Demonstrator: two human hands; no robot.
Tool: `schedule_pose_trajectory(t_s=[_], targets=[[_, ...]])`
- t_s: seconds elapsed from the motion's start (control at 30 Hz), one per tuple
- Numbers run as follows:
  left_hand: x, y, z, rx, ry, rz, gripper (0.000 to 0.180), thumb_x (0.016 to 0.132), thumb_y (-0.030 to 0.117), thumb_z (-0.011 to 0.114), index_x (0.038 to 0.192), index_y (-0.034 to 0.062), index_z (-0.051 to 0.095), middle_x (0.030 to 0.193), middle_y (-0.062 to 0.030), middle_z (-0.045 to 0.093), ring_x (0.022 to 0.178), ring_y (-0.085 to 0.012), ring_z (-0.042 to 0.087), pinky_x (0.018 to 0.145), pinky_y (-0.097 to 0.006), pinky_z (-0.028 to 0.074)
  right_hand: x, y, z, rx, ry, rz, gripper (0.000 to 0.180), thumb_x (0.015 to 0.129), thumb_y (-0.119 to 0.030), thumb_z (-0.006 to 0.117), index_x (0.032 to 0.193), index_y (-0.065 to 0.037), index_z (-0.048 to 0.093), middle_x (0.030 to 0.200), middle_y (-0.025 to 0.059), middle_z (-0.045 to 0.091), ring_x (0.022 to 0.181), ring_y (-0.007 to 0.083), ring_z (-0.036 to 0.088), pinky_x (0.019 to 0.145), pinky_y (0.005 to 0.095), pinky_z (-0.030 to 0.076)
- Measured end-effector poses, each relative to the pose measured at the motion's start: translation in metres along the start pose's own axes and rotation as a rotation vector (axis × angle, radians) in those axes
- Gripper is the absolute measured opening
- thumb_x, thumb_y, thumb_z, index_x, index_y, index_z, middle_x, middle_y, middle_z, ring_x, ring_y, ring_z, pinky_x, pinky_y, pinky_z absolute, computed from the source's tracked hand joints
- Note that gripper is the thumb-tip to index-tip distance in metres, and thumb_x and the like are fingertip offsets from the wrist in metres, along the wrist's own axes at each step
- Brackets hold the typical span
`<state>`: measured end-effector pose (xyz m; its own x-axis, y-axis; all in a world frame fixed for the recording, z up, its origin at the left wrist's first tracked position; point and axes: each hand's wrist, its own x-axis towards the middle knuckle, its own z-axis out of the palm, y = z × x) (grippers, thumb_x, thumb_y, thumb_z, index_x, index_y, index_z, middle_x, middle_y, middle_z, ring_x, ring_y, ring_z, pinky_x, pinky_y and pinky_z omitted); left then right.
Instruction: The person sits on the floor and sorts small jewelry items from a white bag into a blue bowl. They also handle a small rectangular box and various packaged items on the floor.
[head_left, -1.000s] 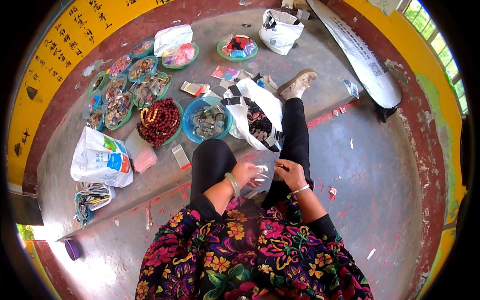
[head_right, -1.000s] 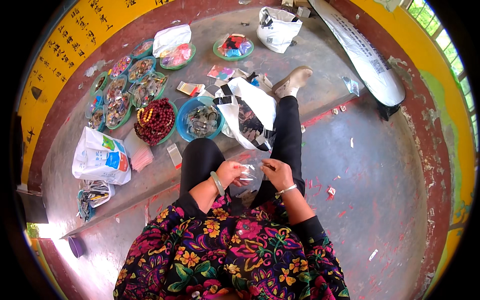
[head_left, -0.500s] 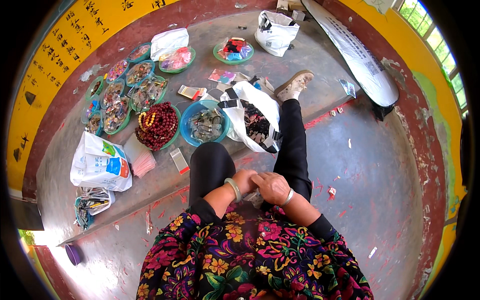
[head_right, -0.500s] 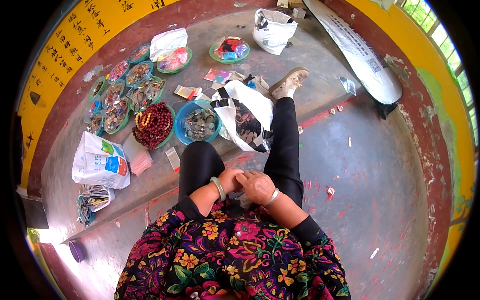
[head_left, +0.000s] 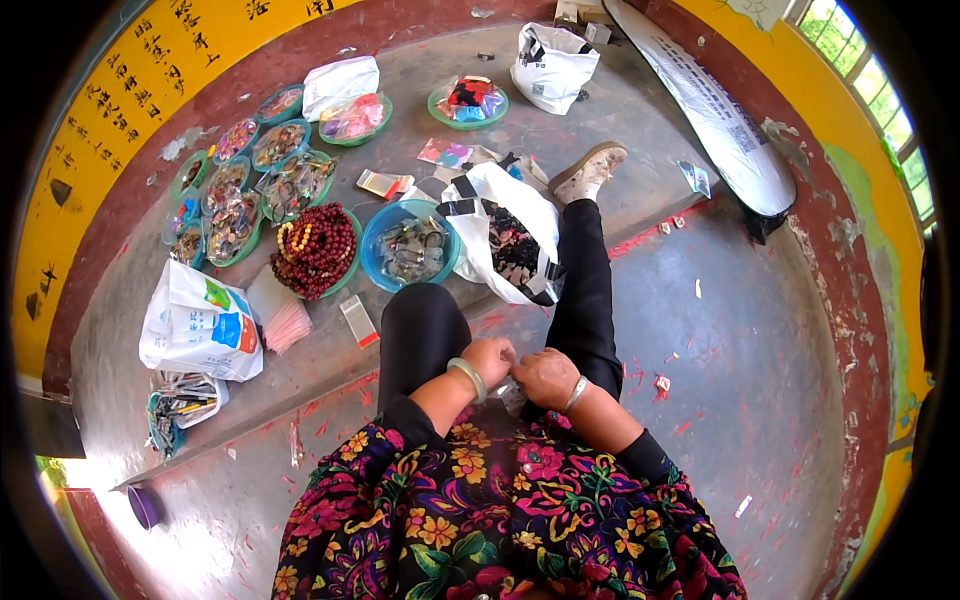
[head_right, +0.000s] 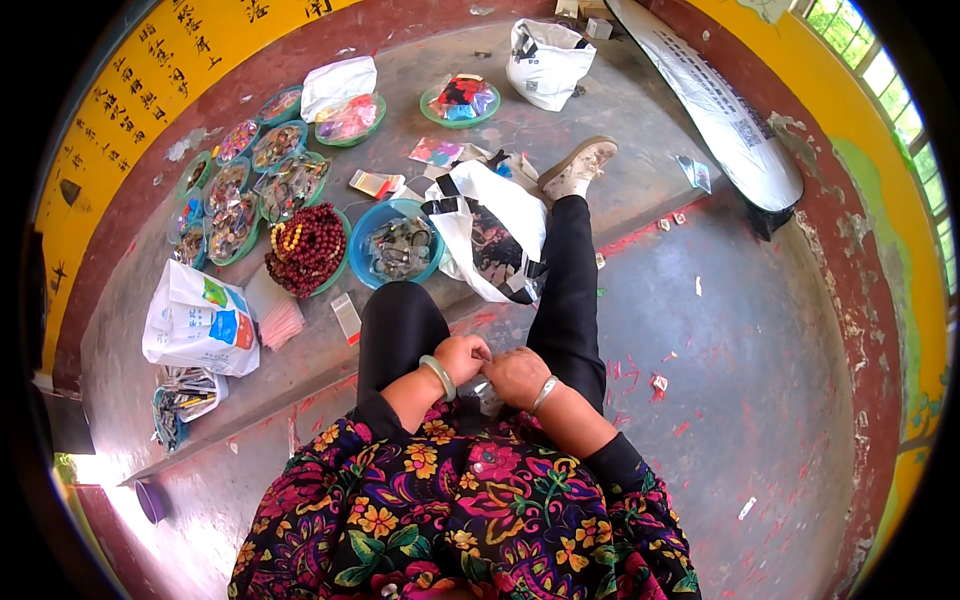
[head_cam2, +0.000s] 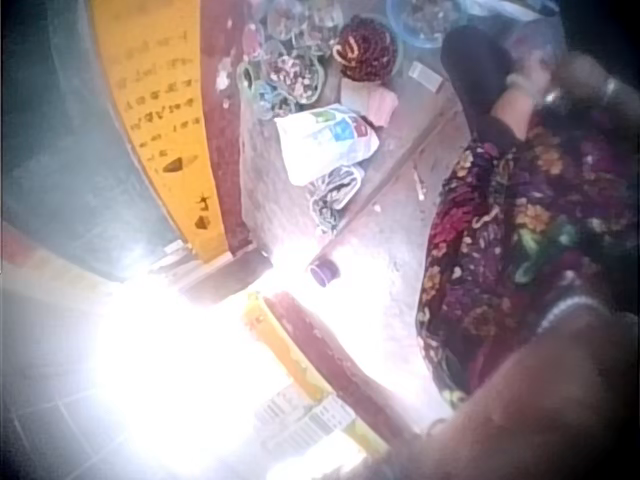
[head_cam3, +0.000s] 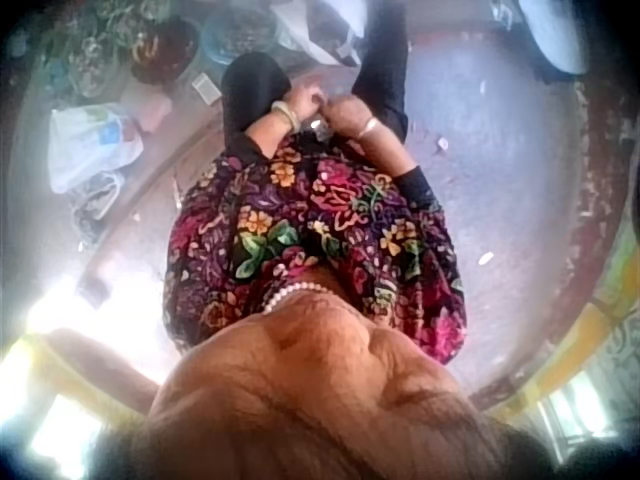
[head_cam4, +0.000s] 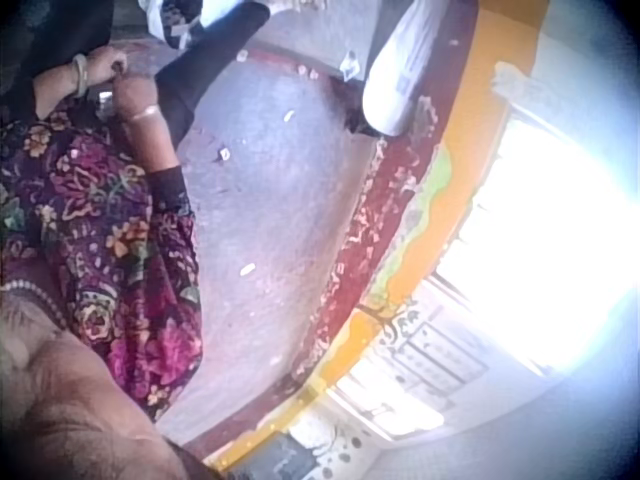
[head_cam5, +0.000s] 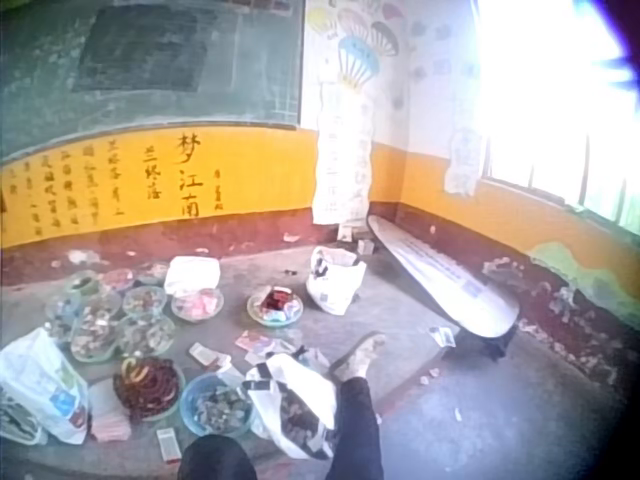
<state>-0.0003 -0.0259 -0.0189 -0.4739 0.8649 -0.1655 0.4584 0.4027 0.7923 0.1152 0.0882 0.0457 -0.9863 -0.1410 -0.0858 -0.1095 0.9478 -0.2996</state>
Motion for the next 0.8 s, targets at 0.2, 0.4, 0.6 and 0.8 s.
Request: schedule_pose_trajectory(t_s=[0.2,0.4,0.6,0.8], targets=[[0.004,0.001,-0.011,-0.672,-0.205,-0.315,0.009,0.073,0.003,0.058,0.081,0.0017,0.06,0.072,-0.0042,0.062,0.06,-0.0099,0.056,0.051,-0.023,0.045,0.001,-0.005,0.001,0.001,-0.16,0.093,0.015,0.075,-0.017,0.049,0.087,-0.01,0.055,0.067,0.0101,0.06,0.067,0.028,0.06,0.062,0.0399,0.045],[0.002,0.017,-0.021,-0.508,-0.272,-0.225,0.017,0.075,0.004,0.061,0.091,0.0003,0.06,0.078,-0.0039,0.061,0.069,-0.0097,0.056,0.059,-0.022,0.046,0.002,0.002,0.01,-0.098,-0.176,0.178,0.012,0.076,-0.017,0.048,0.078,-0.011,0.059,0.062,0.011,0.06,0.059,0.0279,0.06,0.052,0.0385,0.046],[0.001,0.022,-0.031,-0.835,-0.227,0.086,0.042,0.074,0.013,0.066,0.111,-0.0017,0.051,0.106,-0.0085,0.055,0.103,-0.014,0.049,0.089,-0.027,0.039,-0.004,0.023,-0.016,0.769,0.026,0.522,0.019,0.08,-0.021,0.052,0.079,-0.007,0.065,0.054,0.0079,0.059,0.042,0.0195,0.056,0.041,0.0288,0.044],[0.002,0.017,-0.015,-0.963,-0.496,0.003,0.03,0.084,0.008,0.054,0.112,-0.0015,0.051,0.101,-0.0097,0.058,0.094,-0.0159,0.056,0.086,-0.027,0.043,-0.008,0.03,-0.029,1.273,0.014,0.593,0.018,0.082,-0.018,0.058,0.081,-0.002,0.065,0.05,0.0047,0.055,0.038,0.0104,0.051,0.036,0.0212,0.039]])
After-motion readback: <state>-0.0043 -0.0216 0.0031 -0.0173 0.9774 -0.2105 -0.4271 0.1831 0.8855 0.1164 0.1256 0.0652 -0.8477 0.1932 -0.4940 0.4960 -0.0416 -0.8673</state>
